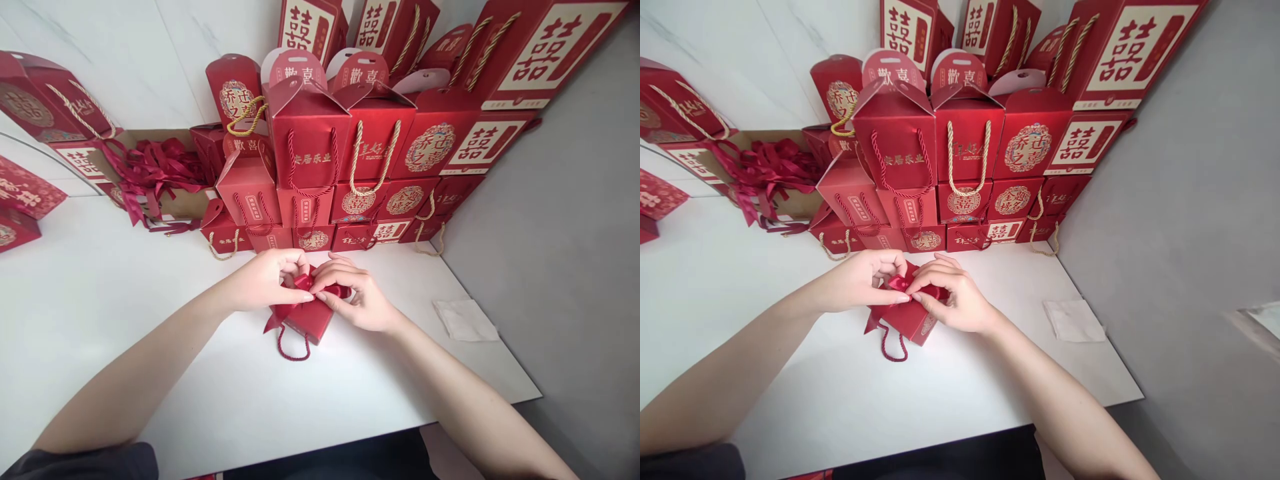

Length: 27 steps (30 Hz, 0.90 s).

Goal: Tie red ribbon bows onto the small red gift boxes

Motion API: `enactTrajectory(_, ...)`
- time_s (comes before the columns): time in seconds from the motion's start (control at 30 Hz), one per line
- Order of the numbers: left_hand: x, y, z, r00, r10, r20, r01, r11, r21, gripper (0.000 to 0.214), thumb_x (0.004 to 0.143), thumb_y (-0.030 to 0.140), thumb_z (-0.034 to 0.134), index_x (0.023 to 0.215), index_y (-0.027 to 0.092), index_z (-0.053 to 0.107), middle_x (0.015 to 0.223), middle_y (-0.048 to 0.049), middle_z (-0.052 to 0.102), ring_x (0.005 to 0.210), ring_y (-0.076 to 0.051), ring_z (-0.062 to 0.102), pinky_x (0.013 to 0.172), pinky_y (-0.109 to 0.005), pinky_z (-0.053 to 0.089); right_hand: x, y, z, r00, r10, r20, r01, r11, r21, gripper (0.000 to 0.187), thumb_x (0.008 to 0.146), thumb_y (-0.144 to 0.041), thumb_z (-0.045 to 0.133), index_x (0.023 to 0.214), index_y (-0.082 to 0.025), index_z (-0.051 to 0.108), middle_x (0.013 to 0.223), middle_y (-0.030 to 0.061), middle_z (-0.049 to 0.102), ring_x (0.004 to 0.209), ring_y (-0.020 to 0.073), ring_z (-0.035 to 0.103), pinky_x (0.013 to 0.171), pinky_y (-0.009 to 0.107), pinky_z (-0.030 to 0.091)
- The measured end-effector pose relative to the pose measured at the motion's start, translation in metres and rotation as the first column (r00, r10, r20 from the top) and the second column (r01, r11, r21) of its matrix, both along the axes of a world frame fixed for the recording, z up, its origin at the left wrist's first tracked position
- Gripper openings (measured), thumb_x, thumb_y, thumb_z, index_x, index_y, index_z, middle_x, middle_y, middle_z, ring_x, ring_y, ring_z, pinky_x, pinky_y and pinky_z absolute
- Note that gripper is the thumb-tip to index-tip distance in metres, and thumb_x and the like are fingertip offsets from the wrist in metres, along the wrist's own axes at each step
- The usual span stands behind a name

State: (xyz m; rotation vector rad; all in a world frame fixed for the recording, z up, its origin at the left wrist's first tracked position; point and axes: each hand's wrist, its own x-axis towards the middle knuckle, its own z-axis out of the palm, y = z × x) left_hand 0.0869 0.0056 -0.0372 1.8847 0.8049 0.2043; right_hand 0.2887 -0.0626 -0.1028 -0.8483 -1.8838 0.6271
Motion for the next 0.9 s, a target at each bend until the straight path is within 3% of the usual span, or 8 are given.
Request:
enactTrajectory(0.1, 0.000, -0.007, 0.002, 0.999, 0.036, -0.036, -0.031, 0.991, 0.134, 0.020, 0.077, 0.025, 0.068, 0.088, 0.020, 0.052, 0.081, 0.0034, 0.063, 0.063, -0.009, 0.054, 0.059, -0.022, 0.042, -0.001, 0.001, -0.001, 0.998, -0.016, -0.057, 0.015, 1.000, -0.028, 0.008, 0.090, -0.021, 0.062, 0.092, -0.023, 0.069, 0.090, 0.0039, 0.071, 0.090, 0.0184, 0.063, 0.100, 0.043, 0.043)
enactTrajectory(0.2, 0.003, -0.016, 0.003, 0.995, 0.102, -0.018, -0.093, 0.955, 0.281, 0.020, 0.078, 0.022, 0.064, 0.097, 0.022, 0.057, 0.090, 0.0008, 0.068, 0.076, -0.013, 0.062, 0.068, -0.025, 0.047, -0.002, 0.000, 0.001, 0.996, -0.048, -0.071, 0.043, 0.997, -0.069, 0.007, 0.091, -0.023, 0.062, 0.091, -0.024, 0.069, 0.090, 0.0034, 0.071, 0.087, 0.0184, 0.063, 0.096, 0.042, 0.046)
enactTrajectory(0.3, 0.007, -0.024, -0.002, 0.990, 0.139, 0.000, -0.123, 0.876, 0.467, 0.013, 0.080, 0.019, 0.059, 0.092, 0.021, 0.063, 0.088, 0.0006, 0.069, 0.080, -0.015, 0.063, 0.074, -0.026, 0.047, -0.002, -0.003, 0.004, 0.996, -0.087, -0.029, 0.084, 0.993, -0.081, 0.006, 0.091, -0.025, 0.061, 0.089, -0.025, 0.067, 0.088, 0.0016, 0.070, 0.083, 0.0181, 0.062, 0.101, 0.045, 0.043)
enactTrajectory(0.43, 0.009, -0.028, -0.014, 0.992, 0.120, 0.030, -0.110, 0.746, 0.657, 0.011, 0.080, 0.011, 0.052, 0.078, 0.019, 0.059, 0.082, 0.0005, 0.062, 0.071, -0.012, 0.057, 0.067, -0.025, 0.044, -0.003, -0.007, 0.006, 0.994, -0.112, -0.013, 0.110, 0.988, -0.106, 0.003, 0.091, -0.026, 0.061, 0.090, -0.025, 0.064, 0.085, 0.0003, 0.068, 0.078, 0.0167, 0.061, 0.104, 0.045, 0.041)
enactTrajectory(0.63, 0.007, -0.019, -0.026, 0.990, -0.016, 0.143, -0.099, 0.644, 0.759, 0.015, 0.083, 0.008, 0.055, 0.080, 0.020, 0.064, 0.093, -0.0018, 0.056, 0.079, -0.011, 0.057, 0.071, -0.022, 0.046, 0.000, -0.003, 0.000, 0.980, -0.169, -0.102, 0.131, 0.943, -0.307, 0.013, 0.091, -0.032, 0.062, 0.097, -0.027, 0.073, 0.120, 0.0060, 0.063, 0.121, 0.0221, 0.054, 0.106, 0.042, 0.042)
enactTrajectory(0.77, 0.007, -0.017, -0.028, 0.988, -0.057, 0.140, -0.075, 0.620, 0.781, 0.012, 0.087, 0.009, 0.053, 0.083, 0.019, 0.060, 0.089, -0.0011, 0.057, 0.074, -0.010, 0.055, 0.069, -0.022, 0.046, -0.002, 0.000, -0.003, 0.967, -0.127, -0.221, 0.027, 0.913, -0.407, 0.013, 0.086, -0.031, 0.071, 0.097, -0.032, 0.077, 0.129, 0.0028, 0.063, 0.123, 0.0224, 0.056, 0.106, 0.042, 0.043)
enactTrajectory(0.83, 0.008, -0.018, -0.028, 0.992, -0.036, 0.117, -0.074, 0.586, 0.807, 0.011, 0.088, 0.010, 0.051, 0.083, 0.018, 0.056, 0.085, -0.0005, 0.056, 0.070, -0.009, 0.053, 0.066, -0.022, 0.044, -0.004, -0.002, -0.002, 0.955, -0.181, -0.236, 0.079, 0.919, -0.385, 0.013, 0.085, -0.029, 0.072, 0.096, -0.033, 0.078, 0.126, 0.0021, 0.065, 0.120, 0.0224, 0.059, 0.104, 0.043, 0.045)
enactTrajectory(0.9, 0.008, -0.019, -0.026, 0.996, 0.032, 0.079, -0.084, 0.505, 0.859, 0.010, 0.086, 0.011, 0.052, 0.079, 0.018, 0.051, 0.078, 0.0001, 0.053, 0.068, -0.011, 0.049, 0.064, -0.024, 0.042, -0.006, -0.004, -0.001, 0.945, -0.247, -0.214, 0.173, 0.933, -0.316, 0.014, 0.084, -0.026, 0.072, 0.093, -0.034, 0.078, 0.120, 0.0017, 0.069, 0.117, 0.0226, 0.060, 0.102, 0.044, 0.047)
